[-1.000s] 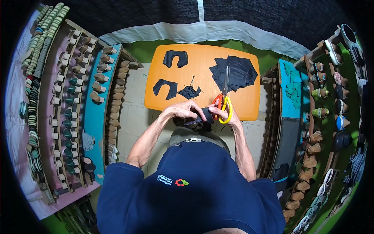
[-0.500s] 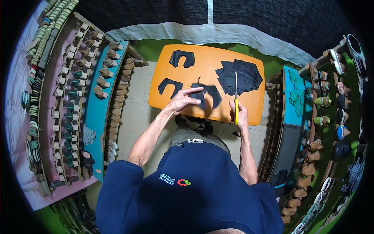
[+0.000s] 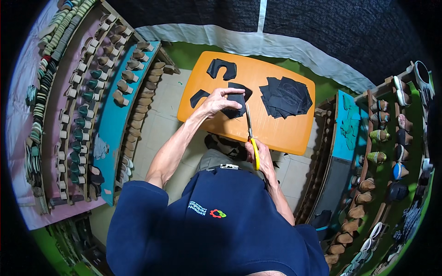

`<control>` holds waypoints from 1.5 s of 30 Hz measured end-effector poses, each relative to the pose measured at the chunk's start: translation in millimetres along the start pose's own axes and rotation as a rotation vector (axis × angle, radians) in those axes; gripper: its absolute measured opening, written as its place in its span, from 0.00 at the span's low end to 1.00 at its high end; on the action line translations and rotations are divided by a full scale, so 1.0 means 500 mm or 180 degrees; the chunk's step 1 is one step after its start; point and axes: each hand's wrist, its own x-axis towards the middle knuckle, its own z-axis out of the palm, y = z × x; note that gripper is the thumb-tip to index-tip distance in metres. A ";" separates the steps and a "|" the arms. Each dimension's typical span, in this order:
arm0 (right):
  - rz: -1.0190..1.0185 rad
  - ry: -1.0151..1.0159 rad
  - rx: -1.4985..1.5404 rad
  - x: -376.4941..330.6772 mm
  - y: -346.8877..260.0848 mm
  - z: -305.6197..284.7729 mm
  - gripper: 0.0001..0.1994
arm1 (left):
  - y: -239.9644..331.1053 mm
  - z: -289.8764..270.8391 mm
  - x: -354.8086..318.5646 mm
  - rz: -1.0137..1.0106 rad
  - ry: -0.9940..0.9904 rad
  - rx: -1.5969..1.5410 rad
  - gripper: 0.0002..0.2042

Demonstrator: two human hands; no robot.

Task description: The person uses yellow-handled scissors to cut a stack of black material on an orange table. They cut the material into specific shapes, rotating the stack as needed, and place the finished pieces on the table.

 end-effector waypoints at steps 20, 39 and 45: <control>0.0039 0.0286 0.0057 0.013 0.014 0.023 0.27 | 0.001 0.016 -0.022 0.0287 -0.0010 -0.0042 0.33; 0.0031 0.0407 0.0070 0.002 -0.004 0.028 0.28 | 0.001 0.008 -0.027 0.0348 -0.0006 -0.0153 0.32; 0.0050 0.0395 0.0007 0.011 -0.028 0.025 0.28 | -0.004 0.027 -0.038 0.0310 -0.0004 -0.0091 0.33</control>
